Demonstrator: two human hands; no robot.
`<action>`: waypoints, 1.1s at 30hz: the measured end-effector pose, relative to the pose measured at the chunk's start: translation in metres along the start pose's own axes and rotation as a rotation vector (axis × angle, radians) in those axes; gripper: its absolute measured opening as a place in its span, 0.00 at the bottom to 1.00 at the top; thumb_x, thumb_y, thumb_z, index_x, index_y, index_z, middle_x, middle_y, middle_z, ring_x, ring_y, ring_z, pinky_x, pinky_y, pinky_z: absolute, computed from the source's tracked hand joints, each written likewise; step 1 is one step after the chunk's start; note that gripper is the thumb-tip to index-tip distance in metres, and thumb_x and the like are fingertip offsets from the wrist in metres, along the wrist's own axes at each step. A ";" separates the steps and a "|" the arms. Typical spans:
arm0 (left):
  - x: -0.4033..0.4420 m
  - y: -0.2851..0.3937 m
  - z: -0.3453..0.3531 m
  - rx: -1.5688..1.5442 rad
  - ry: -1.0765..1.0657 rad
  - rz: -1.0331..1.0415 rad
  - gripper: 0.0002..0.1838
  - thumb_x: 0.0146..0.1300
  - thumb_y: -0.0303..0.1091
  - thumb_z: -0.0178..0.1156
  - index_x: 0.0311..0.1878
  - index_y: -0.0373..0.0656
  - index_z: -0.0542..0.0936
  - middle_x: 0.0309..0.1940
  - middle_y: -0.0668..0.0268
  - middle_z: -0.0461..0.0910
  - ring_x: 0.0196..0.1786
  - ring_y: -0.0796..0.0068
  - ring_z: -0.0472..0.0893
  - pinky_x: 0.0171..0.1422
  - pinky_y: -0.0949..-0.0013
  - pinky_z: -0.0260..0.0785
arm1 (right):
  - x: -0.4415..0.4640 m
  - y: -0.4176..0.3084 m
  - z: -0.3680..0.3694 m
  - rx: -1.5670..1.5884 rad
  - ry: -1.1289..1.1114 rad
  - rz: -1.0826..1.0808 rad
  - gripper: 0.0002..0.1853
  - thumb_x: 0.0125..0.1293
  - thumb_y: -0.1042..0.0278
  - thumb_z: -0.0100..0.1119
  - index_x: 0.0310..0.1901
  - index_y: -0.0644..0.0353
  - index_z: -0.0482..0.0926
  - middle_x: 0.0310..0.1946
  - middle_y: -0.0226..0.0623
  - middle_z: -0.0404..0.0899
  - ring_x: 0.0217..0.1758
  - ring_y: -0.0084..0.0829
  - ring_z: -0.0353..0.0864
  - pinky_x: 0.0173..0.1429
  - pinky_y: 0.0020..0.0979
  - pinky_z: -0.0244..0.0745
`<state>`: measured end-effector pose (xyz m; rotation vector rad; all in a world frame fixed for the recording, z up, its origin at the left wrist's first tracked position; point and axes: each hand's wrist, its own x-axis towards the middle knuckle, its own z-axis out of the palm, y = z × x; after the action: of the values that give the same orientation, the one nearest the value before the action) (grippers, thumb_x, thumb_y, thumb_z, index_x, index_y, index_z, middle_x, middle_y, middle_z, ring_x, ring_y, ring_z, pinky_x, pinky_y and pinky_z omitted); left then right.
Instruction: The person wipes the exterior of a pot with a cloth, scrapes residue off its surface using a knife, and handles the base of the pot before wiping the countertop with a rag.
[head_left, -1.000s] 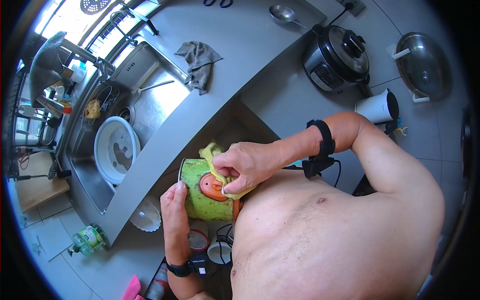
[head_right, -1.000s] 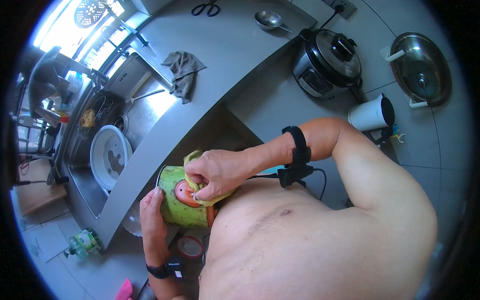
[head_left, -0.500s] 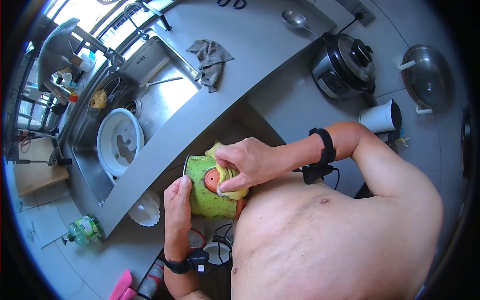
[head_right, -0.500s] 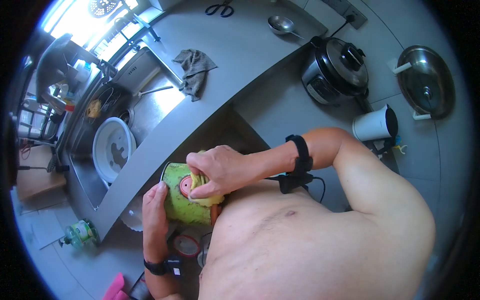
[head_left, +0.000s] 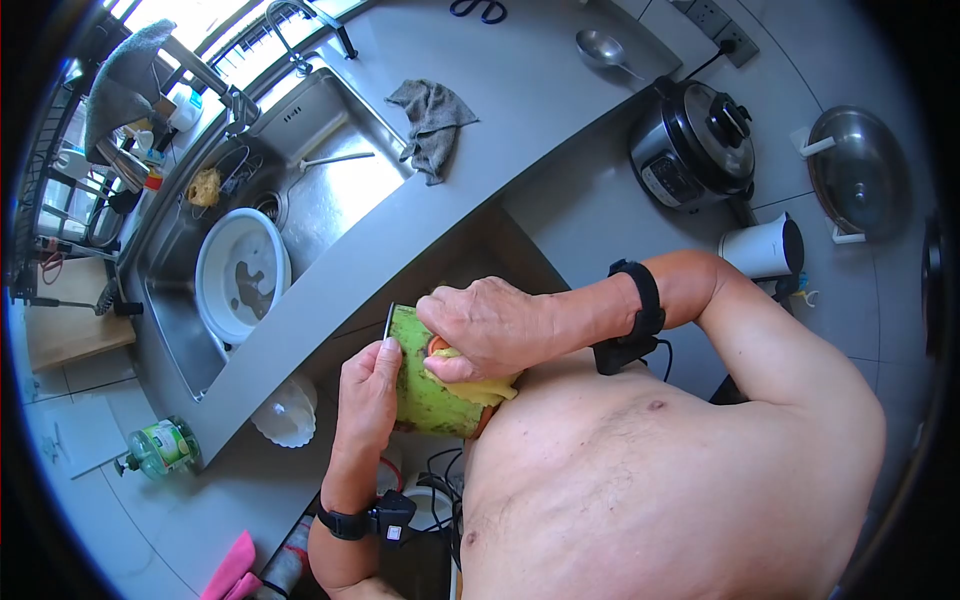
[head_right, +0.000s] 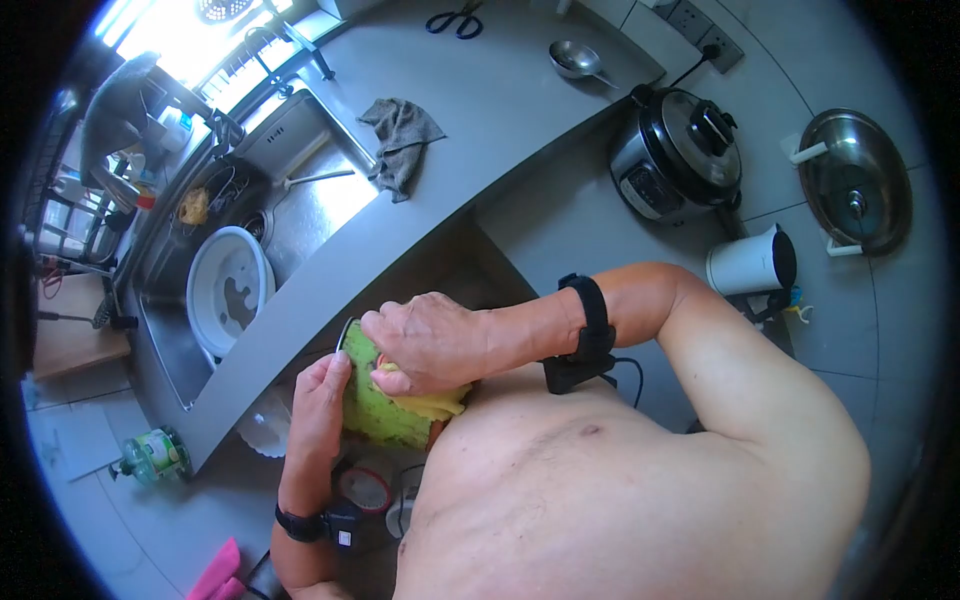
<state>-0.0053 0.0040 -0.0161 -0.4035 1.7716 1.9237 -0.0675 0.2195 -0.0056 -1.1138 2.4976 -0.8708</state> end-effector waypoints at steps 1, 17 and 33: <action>0.000 0.000 0.001 0.002 -0.005 -0.001 0.20 0.82 0.42 0.51 0.45 0.34 0.83 0.36 0.73 0.82 0.37 0.87 0.75 0.42 0.75 0.70 | -0.001 -0.002 -0.002 -0.026 -0.009 -0.024 0.23 0.60 0.52 0.65 0.40 0.66 0.73 0.30 0.48 0.76 0.28 0.48 0.83 0.33 0.44 0.80; -0.002 0.001 0.000 0.061 0.034 0.019 0.20 0.82 0.43 0.52 0.44 0.34 0.83 0.35 0.75 0.81 0.37 0.88 0.73 0.41 0.77 0.69 | -0.012 0.019 -0.001 0.181 0.039 -0.045 0.13 0.71 0.61 0.57 0.40 0.66 0.78 0.36 0.49 0.80 0.35 0.49 0.83 0.42 0.45 0.81; 0.006 0.018 0.009 0.061 -0.055 0.019 0.20 0.81 0.44 0.52 0.46 0.35 0.84 0.36 0.75 0.82 0.38 0.88 0.74 0.44 0.77 0.69 | 0.017 0.016 -0.020 0.527 0.072 -0.337 0.09 0.70 0.62 0.65 0.37 0.58 0.84 0.37 0.39 0.82 0.40 0.36 0.83 0.41 0.37 0.80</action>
<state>-0.0189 0.0132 -0.0029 -0.3098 1.7995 1.8708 -0.0972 0.2238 -0.0001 -1.3304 1.9640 -1.5685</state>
